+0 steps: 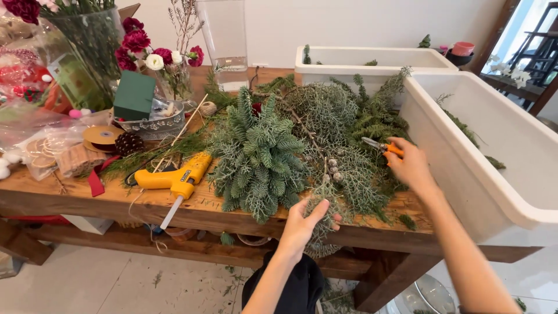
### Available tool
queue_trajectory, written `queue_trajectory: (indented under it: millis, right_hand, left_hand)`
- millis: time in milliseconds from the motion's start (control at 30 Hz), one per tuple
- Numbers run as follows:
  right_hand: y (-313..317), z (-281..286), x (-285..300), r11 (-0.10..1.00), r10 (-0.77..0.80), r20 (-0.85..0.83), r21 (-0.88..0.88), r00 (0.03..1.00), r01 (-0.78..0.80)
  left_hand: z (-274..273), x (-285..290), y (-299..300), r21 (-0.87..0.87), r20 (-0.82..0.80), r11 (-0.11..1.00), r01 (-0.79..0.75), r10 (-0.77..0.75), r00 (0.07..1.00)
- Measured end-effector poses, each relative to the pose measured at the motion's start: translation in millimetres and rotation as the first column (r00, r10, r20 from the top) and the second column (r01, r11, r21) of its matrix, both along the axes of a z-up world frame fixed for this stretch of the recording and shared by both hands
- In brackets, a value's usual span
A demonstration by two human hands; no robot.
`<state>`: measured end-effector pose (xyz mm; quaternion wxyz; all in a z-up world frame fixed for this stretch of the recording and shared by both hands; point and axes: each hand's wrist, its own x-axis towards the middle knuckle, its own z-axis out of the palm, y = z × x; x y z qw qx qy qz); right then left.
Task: The person arranges evergreen branches and pine cones on a wooden table using orange scissors to trim the foliage. They also use a hot glue gun to attach a red ribbon to the arrangement.
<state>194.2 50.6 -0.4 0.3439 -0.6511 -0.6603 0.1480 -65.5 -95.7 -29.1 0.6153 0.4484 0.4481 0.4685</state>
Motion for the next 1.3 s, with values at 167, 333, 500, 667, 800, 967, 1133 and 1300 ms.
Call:
queue_trajectory:
  millis: [167, 333, 500, 667, 800, 967, 1133, 1300]
  right_hand:
    - [39, 0, 20, 0.901, -0.014, 0.315, -0.408, 0.949, 0.148]
    - [64, -19, 44, 0.906, 0.050, 0.525, -0.383, 0.850, 0.183]
    - [31, 2, 37, 0.961, -0.126, 0.190, -0.222, 0.974, 0.167]
    - [19, -26, 47, 1.000, 0.004, -0.418, -0.008, 0.908, -0.008]
    - [15, -36, 40, 0.966, 0.212, -0.531, -0.011, 0.820, -0.257]
    - [40, -53, 53, 0.904, 0.257, -0.484, -0.186, 0.836, -0.385]
    - [36, -45, 49, 0.877, 0.291, -0.475, -0.215, 0.830, -0.430]
    - [28, -40, 46, 0.862, 0.318, -0.482, -0.213, 0.816, -0.461]
  left_hand:
    - [0, -8, 5, 0.032, 0.074, 0.997, 0.074, -0.077, 0.994]
    - [-4, -12, 13, 0.045, 0.068, 0.991, 0.125, -0.128, 0.989]
    - [9, -10, 18, 0.069, 0.032, 0.995, 0.076, -0.078, 0.996]
    - [-2, 19, 56, 0.143, 0.061, 0.990, 0.001, -0.010, 0.998]
    - [-1, 49, 86, 0.234, -0.007, 0.972, -0.032, 0.034, 0.999]
    - [3, 74, 111, 0.259, -0.084, 0.963, -0.074, 0.098, 0.992]
    - [15, 79, 110, 0.279, -0.174, 0.958, -0.069, 0.121, 0.977]
    - [-13, 87, 140, 0.320, -0.225, 0.946, -0.047, 0.124, 0.966]
